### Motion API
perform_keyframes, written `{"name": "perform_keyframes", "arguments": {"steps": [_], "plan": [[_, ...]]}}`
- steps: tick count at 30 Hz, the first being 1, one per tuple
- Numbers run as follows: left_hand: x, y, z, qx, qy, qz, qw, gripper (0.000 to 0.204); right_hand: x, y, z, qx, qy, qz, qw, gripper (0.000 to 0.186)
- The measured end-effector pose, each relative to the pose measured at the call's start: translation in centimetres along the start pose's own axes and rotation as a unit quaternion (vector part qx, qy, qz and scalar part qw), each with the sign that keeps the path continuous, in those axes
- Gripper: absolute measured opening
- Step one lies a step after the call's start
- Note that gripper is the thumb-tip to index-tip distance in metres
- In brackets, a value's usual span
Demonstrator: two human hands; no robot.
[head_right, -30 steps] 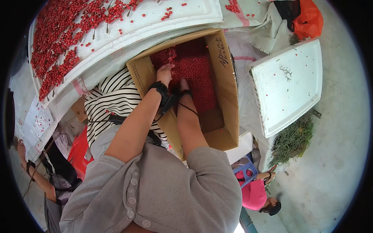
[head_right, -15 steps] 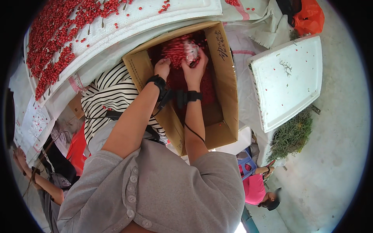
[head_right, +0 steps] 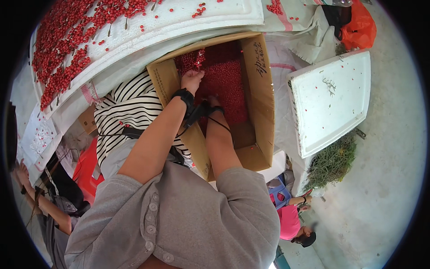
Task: Packing small red items into a cardboard box.
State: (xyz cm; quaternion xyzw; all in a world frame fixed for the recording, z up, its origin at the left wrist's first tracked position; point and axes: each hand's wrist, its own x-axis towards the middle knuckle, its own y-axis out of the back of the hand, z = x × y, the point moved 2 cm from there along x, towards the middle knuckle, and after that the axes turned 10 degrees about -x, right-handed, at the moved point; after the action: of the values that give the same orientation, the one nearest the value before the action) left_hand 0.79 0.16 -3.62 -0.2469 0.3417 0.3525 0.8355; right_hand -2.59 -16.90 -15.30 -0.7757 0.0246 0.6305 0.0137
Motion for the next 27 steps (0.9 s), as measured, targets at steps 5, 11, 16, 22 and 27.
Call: {"name": "perform_keyframes", "arguments": {"steps": [5,11,16,22,27], "plan": [[0.4,0.1,-0.2,-0.035,-0.005,0.020,0.999,0.021,-1.8,-3.3,-3.1,0.103,0.012,-0.161,0.982,0.046],[0.6,0.1,-0.6,0.008,-0.014,0.048,0.999,0.021,-11.9,-5.9,-11.0,0.079,0.375,-0.094,0.919,0.053],[0.4,0.0,-0.3,0.001,-0.021,0.026,0.999,0.020,-19.0,-7.7,-13.2,-0.281,0.610,0.117,0.732,0.060],[0.1,-0.2,-0.1,0.002,-0.016,-0.005,1.000,0.018,-13.5,-4.7,-8.1,-0.414,0.591,0.321,0.614,0.055],[-0.2,-0.4,0.4,-0.023,0.024,0.001,0.999,0.015,-2.0,0.7,-0.8,-0.070,0.236,0.127,0.961,0.035]]}}
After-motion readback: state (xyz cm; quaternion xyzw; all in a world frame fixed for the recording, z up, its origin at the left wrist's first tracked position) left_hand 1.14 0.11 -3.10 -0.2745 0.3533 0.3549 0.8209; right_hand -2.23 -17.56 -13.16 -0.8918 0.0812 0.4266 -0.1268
